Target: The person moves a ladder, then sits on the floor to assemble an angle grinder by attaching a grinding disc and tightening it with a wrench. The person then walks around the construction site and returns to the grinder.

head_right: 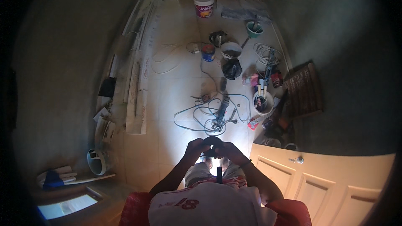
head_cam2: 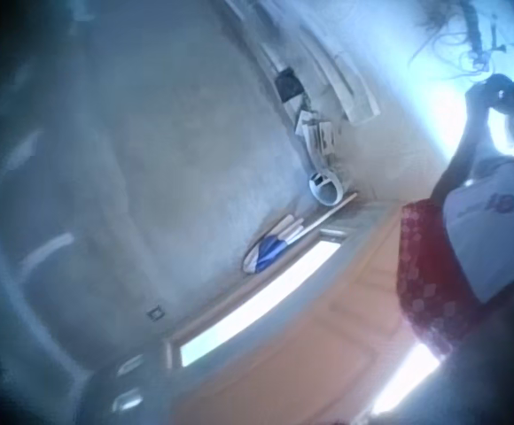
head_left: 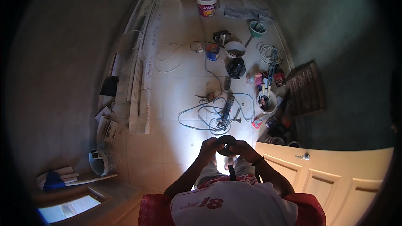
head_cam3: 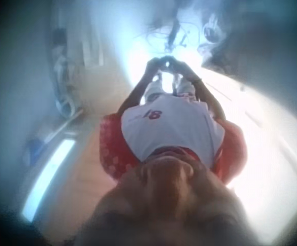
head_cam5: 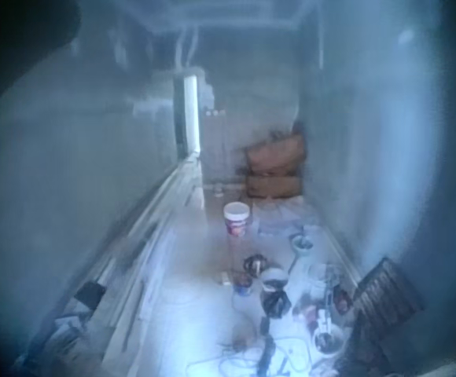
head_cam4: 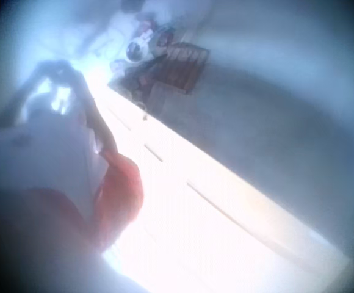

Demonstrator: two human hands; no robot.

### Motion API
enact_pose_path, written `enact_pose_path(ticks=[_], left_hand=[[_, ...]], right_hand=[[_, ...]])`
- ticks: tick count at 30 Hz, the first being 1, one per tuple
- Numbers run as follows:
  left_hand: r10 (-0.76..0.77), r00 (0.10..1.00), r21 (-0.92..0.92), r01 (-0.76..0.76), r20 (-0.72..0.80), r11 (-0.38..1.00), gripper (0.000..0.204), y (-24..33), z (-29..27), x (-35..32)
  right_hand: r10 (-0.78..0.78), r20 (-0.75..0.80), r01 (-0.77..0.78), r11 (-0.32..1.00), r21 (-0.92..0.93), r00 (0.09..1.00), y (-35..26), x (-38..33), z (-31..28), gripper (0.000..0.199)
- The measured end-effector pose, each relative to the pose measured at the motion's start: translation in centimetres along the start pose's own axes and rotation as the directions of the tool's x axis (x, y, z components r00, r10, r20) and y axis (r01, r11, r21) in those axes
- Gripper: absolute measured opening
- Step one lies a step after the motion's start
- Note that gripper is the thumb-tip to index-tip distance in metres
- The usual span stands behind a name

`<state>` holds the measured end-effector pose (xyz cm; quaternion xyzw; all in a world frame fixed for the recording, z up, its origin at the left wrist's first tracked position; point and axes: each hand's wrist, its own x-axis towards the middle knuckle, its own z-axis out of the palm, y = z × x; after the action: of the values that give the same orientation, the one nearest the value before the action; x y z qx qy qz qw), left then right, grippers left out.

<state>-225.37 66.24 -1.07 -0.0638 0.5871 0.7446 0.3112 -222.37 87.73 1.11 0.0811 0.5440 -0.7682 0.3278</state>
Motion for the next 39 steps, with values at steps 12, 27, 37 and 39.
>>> enact_pose_path(ticks=[12, 27, 37, 39], left_hand=[[-0.07, 0.97, 0.309, 0.142, -0.232, 0.94, 0.046, -13.2, -2.5, 16.1], [0.092, 0.992, 0.828, 0.018, -0.084, 0.56, 0.066, -41.8, -7.6, 55.1], [0.076, 0.973, 0.81, 0.138, -0.219, 0.571, 0.074, -46.4, -5.9, 67.0], [0.073, 0.976, 0.797, 0.122, -0.204, 0.592, 0.075, -46.6, -6.9, 67.4]], right_hand=[[0.304, -0.642, -0.178, 0.95, 0.255, 0.703, 11.8, 6.9, -24.9, 0.029], [-0.017, -0.764, 0.007, 1.0, -0.017, 0.645, 30.7, 26.7, -46.3, 0.035], [0.005, -0.782, 0.119, 0.988, 0.101, 0.623, 43.4, 31.7, -52.6, 0.029], [0.034, -0.801, 0.128, 0.982, 0.137, 0.597, 42.9, 33.6, -52.1, 0.029]])
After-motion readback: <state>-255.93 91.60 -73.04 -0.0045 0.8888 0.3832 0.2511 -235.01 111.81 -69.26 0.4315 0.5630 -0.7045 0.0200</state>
